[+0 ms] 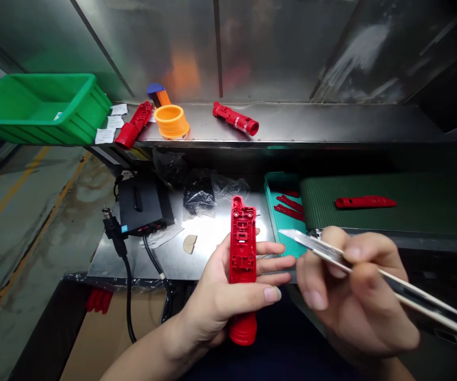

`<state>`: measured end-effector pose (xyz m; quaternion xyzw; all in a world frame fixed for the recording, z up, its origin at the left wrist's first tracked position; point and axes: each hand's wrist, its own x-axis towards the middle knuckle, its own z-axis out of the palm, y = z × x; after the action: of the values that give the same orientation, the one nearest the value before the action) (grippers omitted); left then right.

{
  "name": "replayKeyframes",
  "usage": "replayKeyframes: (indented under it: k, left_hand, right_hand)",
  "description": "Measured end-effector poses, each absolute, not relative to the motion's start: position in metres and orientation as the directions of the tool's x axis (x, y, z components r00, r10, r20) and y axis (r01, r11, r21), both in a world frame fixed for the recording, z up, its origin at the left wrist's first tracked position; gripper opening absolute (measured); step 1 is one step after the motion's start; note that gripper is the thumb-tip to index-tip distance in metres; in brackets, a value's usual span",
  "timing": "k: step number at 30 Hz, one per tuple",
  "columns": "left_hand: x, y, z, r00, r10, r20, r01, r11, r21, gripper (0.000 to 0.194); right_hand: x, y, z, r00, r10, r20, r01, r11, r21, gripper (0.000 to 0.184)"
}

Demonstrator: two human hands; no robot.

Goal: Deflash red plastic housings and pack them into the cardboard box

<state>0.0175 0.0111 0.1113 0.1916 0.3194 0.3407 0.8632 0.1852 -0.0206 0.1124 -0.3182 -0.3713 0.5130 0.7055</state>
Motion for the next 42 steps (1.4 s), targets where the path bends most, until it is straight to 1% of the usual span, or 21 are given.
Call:
replayKeyframes:
  k: [2, 3, 4, 6, 7, 9, 11, 12, 15, 19, 23, 30, 34, 38, 42]
  left_hand:
    - [0.018, 0.01, 0.113, 0.568, 0.714, -0.409, -0.466, 0.689, 0.556, 0.052]
    - [0.018, 0.01, 0.113, 0.569, 0.72, -0.398, -0.468, 0.681, 0.563, 0.053]
    - [0.018, 0.009, 0.114, 0.567, 0.728, -0.386, -0.473, 0.671, 0.571, 0.054]
    - [0.016, 0.007, 0.113, 0.557, 0.742, -0.372, -0.471, 0.652, 0.595, 0.057]
    - [0.016, 0.005, 0.112, 0.552, 0.75, -0.365, -0.468, 0.64, 0.609, 0.057]
    - [0.014, 0.003, 0.112, 0.561, 0.759, -0.33, -0.47, 0.621, 0.627, 0.055]
    - [0.014, 0.001, 0.112, 0.591, 0.752, -0.292, -0.481, 0.619, 0.62, 0.049]
    - [0.014, 0.0, 0.112, 0.603, 0.747, -0.28, -0.486, 0.622, 0.614, 0.047]
    - [0.015, -0.001, 0.117, 0.611, 0.731, -0.304, -0.449, 0.636, 0.628, 0.043]
    - [0.017, 0.0, 0.128, 0.61, 0.711, -0.351, -0.396, 0.656, 0.642, 0.04]
    - [0.019, 0.0, 0.135, 0.599, 0.714, -0.363, -0.393, 0.657, 0.643, 0.041]
    - [0.019, 0.001, 0.135, 0.59, 0.714, -0.378, -0.388, 0.661, 0.642, 0.043]
    - [0.02, 0.001, 0.135, 0.588, 0.72, -0.368, -0.4, 0.654, 0.642, 0.044]
    - [0.02, 0.002, 0.137, 0.57, 0.724, -0.387, -0.397, 0.656, 0.642, 0.043]
    - [0.018, 0.002, 0.138, 0.586, 0.713, -0.385, -0.367, 0.657, 0.658, 0.041]
  right_hand:
    - [0.185, -0.021, 0.117, 0.095, 0.987, 0.128, -0.493, 0.158, -0.856, 0.014]
    - [0.185, -0.021, 0.118, 0.052, 0.994, 0.098, -0.489, 0.11, -0.865, 0.016]
    - [0.185, -0.022, 0.118, 0.027, 0.996, 0.085, -0.481, 0.087, -0.873, 0.013]
    - [0.185, -0.024, 0.115, 0.034, 0.994, 0.102, -0.451, 0.106, -0.886, 0.005]
    - [0.185, -0.026, 0.112, 0.041, 0.993, 0.111, -0.426, 0.118, -0.897, 0.006]
    - [0.185, -0.031, 0.108, 0.035, 0.993, 0.116, -0.354, 0.121, -0.927, 0.016]
    - [0.184, -0.034, 0.106, -0.003, 0.991, 0.135, -0.236, 0.131, -0.963, 0.028]
    - [0.183, -0.035, 0.106, -0.018, 0.986, 0.166, -0.164, 0.161, -0.973, 0.03]
    - [0.181, -0.034, 0.111, 0.004, 0.958, 0.287, 0.016, 0.286, -0.958, 0.033]
    - [0.178, -0.029, 0.119, 0.095, 0.938, 0.333, 0.124, 0.321, -0.939, 0.028]
    - [0.178, -0.028, 0.121, 0.07, 0.931, 0.358, 0.138, 0.346, -0.928, 0.029]
    - [0.181, -0.032, 0.113, 0.047, 0.935, 0.351, 0.09, 0.346, -0.934, 0.034]
    - [0.181, -0.031, 0.111, 0.05, 0.933, 0.358, 0.076, 0.353, -0.932, 0.032]
    - [0.182, -0.03, 0.112, 0.041, 0.928, 0.369, 0.09, 0.365, -0.927, 0.03]
    - [0.183, -0.03, 0.116, 0.005, 0.929, 0.37, 0.124, 0.367, -0.922, 0.035]
